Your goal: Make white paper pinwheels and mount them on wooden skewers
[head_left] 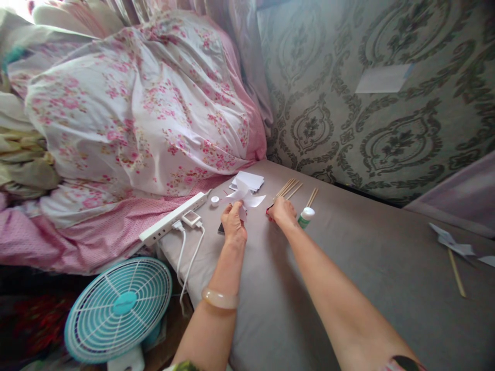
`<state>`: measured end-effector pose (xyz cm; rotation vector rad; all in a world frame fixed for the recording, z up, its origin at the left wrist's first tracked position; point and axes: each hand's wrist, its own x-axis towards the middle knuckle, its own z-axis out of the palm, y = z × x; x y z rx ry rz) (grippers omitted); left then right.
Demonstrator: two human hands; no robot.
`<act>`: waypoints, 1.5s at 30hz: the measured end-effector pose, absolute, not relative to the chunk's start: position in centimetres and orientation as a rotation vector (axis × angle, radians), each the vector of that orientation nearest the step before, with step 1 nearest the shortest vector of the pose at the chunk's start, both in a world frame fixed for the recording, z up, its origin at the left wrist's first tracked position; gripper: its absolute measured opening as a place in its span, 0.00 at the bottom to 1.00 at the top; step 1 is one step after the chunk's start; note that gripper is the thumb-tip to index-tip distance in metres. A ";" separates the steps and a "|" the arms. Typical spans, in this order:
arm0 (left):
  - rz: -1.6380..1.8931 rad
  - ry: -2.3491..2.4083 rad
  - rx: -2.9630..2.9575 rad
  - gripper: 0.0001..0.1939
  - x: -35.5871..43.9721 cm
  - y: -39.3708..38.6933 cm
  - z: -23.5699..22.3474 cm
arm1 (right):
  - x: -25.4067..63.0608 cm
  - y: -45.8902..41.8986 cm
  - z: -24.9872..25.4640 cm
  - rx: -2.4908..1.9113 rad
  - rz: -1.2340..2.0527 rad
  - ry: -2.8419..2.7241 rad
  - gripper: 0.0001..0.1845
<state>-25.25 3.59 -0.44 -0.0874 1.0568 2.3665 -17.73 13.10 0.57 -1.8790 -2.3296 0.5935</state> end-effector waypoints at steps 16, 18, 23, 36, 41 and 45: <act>2.363 1.079 -0.069 0.08 -25.3 3.7 -0.7 | -17.7 12.5 1.8 -1.844 0.535 -2.402 0.24; 2.356 1.093 -0.067 0.08 -25.3 3.6 -0.6 | -17.5 12.1 1.8 -1.808 0.500 -2.389 0.21; 2.365 1.130 -0.076 0.10 -25.4 3.5 -0.4 | -17.1 10.3 2.3 -1.696 0.410 -2.340 0.16; 2.325 1.182 0.082 0.11 -24.3 3.6 1.2 | -0.6 3.5 4.4 -0.630 1.902 -1.147 0.14; 2.089 1.208 0.367 0.13 -17.7 4.2 2.7 | 6.9 3.2 5.1 -0.801 1.789 -1.036 0.13; 1.820 1.131 0.569 0.14 -10.6 5.0 4.0 | 11.0 3.1 7.1 -0.851 1.642 -1.084 0.14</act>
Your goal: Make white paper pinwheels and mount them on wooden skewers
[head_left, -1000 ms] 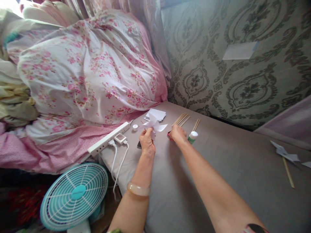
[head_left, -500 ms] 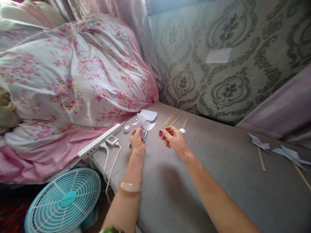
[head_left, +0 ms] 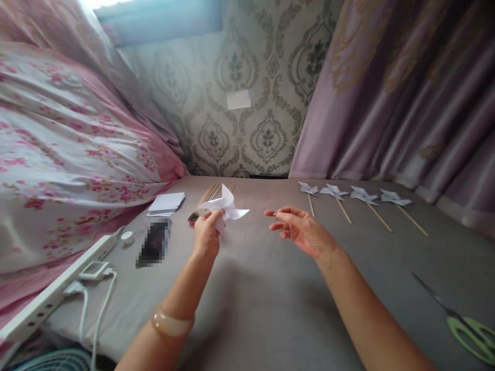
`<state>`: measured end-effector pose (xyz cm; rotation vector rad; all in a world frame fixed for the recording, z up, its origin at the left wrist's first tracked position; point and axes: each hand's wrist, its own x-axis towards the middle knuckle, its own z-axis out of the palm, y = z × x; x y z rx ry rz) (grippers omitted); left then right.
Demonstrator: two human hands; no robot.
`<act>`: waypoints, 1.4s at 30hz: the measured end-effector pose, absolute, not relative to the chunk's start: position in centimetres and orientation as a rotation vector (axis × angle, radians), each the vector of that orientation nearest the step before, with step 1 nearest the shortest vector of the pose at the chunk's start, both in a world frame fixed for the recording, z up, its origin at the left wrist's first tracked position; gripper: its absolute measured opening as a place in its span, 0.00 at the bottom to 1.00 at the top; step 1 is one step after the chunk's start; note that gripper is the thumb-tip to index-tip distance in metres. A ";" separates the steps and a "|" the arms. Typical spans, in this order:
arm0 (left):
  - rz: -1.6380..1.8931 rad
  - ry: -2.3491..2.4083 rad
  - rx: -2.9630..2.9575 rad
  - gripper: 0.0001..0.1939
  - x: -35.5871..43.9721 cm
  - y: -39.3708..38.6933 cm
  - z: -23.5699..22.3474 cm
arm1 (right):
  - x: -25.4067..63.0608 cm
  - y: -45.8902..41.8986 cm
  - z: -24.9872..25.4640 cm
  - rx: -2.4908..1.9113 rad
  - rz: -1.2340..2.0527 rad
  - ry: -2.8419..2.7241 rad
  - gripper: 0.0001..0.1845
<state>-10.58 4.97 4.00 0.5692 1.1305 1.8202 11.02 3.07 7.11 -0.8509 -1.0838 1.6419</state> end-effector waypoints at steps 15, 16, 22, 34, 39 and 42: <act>1.498 0.966 0.749 0.12 4.3 6.1 6.5 | 17.1 2.6 9.6 -1.183 1.018 -1.589 0.16; 1.493 0.956 0.760 0.12 4.4 6.0 6.5 | 17.0 2.6 9.6 -1.193 1.004 -1.602 0.16; 1.484 0.911 0.844 0.10 4.5 5.6 6.8 | 17.0 2.8 9.4 -1.226 0.991 -1.630 0.16; 1.398 0.815 0.873 0.08 4.3 4.9 7.5 | 17.8 2.2 9.5 -1.345 0.538 -1.806 0.11; 1.368 0.834 0.881 0.09 4.0 4.8 7.6 | 17.8 1.9 9.6 -1.387 0.331 -1.859 0.09; 1.368 0.835 0.875 0.08 4.0 4.9 7.6 | 17.5 2.0 9.6 -1.378 0.235 -1.838 0.07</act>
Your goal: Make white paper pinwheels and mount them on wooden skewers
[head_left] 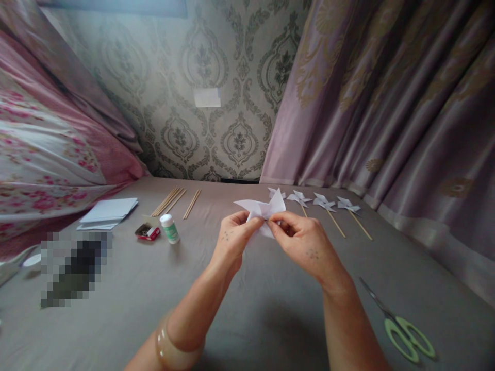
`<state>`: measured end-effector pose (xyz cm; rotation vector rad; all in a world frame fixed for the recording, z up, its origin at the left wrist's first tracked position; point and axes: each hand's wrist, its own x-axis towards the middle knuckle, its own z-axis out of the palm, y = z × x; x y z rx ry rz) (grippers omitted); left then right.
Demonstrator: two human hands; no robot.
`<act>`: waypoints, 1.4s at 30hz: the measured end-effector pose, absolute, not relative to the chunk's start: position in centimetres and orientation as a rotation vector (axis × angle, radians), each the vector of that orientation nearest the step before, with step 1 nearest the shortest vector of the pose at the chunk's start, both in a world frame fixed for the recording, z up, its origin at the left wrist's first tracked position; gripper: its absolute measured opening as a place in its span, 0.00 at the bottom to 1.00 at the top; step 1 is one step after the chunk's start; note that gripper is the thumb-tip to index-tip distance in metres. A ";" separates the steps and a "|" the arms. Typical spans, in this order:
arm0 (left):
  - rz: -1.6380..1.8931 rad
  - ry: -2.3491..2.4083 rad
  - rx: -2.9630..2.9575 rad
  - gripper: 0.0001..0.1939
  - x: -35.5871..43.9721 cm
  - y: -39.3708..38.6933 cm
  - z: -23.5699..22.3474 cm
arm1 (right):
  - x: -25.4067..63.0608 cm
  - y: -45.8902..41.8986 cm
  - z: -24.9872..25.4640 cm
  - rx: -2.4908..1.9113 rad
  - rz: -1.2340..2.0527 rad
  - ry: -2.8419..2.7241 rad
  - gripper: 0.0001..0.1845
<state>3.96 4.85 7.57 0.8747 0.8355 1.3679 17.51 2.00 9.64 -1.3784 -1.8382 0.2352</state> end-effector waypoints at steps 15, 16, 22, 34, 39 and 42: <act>1.408 0.848 0.938 0.05 4.3 4.7 7.4 | 16.4 1.7 9.8 -1.492 0.021 -1.819 0.07; 1.413 0.849 0.938 0.04 4.3 4.7 7.3 | 16.4 1.7 9.8 -1.504 0.012 -1.822 0.08; 1.401 0.859 0.960 0.04 4.3 4.8 7.3 | 16.2 1.6 9.9 -1.543 -0.015 -1.824 0.08; 1.203 0.824 1.057 0.09 2.7 5.0 8.0 | 17.9 1.0 10.2 -1.379 0.309 -1.958 0.08; 1.187 0.771 1.098 0.11 2.4 4.9 8.2 | 17.9 0.9 10.2 -1.373 0.286 -1.951 0.09; 1.181 0.773 1.108 0.11 2.3 4.7 8.5 | 17.9 0.8 10.2 -1.379 0.277 -1.945 0.09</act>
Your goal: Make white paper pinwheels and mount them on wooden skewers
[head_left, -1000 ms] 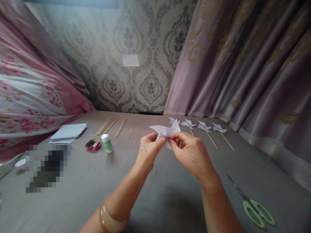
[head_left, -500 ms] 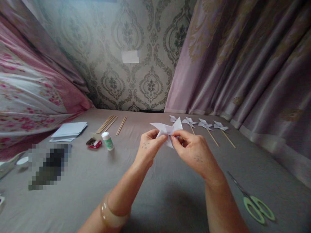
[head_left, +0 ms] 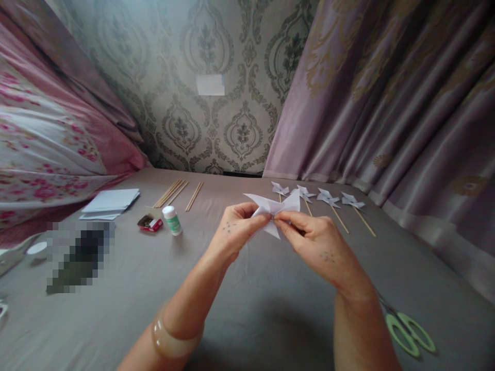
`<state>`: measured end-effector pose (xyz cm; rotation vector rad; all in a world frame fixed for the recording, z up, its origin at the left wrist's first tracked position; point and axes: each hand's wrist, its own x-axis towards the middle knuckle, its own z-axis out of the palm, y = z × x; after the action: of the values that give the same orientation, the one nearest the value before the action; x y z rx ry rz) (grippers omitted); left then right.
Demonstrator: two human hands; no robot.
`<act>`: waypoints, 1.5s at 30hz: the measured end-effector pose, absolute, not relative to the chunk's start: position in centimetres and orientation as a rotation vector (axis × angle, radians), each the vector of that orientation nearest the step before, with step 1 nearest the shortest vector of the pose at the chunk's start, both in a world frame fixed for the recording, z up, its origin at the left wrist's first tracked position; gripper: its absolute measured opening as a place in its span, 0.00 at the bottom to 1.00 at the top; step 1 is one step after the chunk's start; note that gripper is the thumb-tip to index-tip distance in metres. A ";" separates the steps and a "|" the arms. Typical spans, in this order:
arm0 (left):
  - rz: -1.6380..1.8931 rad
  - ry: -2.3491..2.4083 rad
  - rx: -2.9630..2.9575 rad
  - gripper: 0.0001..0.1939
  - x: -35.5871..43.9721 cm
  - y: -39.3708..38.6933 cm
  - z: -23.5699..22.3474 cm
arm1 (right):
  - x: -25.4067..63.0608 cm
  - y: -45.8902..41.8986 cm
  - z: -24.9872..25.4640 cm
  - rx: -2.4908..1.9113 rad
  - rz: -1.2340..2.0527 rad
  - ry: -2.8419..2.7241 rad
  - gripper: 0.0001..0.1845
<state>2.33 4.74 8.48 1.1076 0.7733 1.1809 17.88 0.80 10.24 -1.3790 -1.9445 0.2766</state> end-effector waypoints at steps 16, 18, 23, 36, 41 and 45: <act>1.135 0.759 1.138 0.10 2.1 4.6 8.8 | 17.7 0.8 10.3 -1.395 0.216 -1.921 0.11; 1.125 0.757 1.152 0.10 2.1 4.6 8.8 | 17.8 0.8 10.3 -1.396 0.234 -1.923 0.11; 1.113 0.770 1.165 0.09 2.2 4.5 8.9 | 17.9 0.7 10.3 -1.407 0.278 -1.911 0.11; 1.085 0.764 1.246 0.11 2.1 4.7 8.6 | 18.0 1.2 10.0 -1.443 0.475 -1.797 0.12; 1.080 0.772 1.276 0.11 2.0 4.7 8.5 | 17.9 1.3 10.1 -1.413 0.548 -1.768 0.13; 1.076 0.793 1.310 0.09 2.0 4.5 9.0 | 17.9 1.4 9.9 -1.390 0.627 -1.732 0.14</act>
<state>2.03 4.46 8.96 1.3095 0.7934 1.0764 17.92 1.38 9.94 -1.3904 -1.7323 0.6272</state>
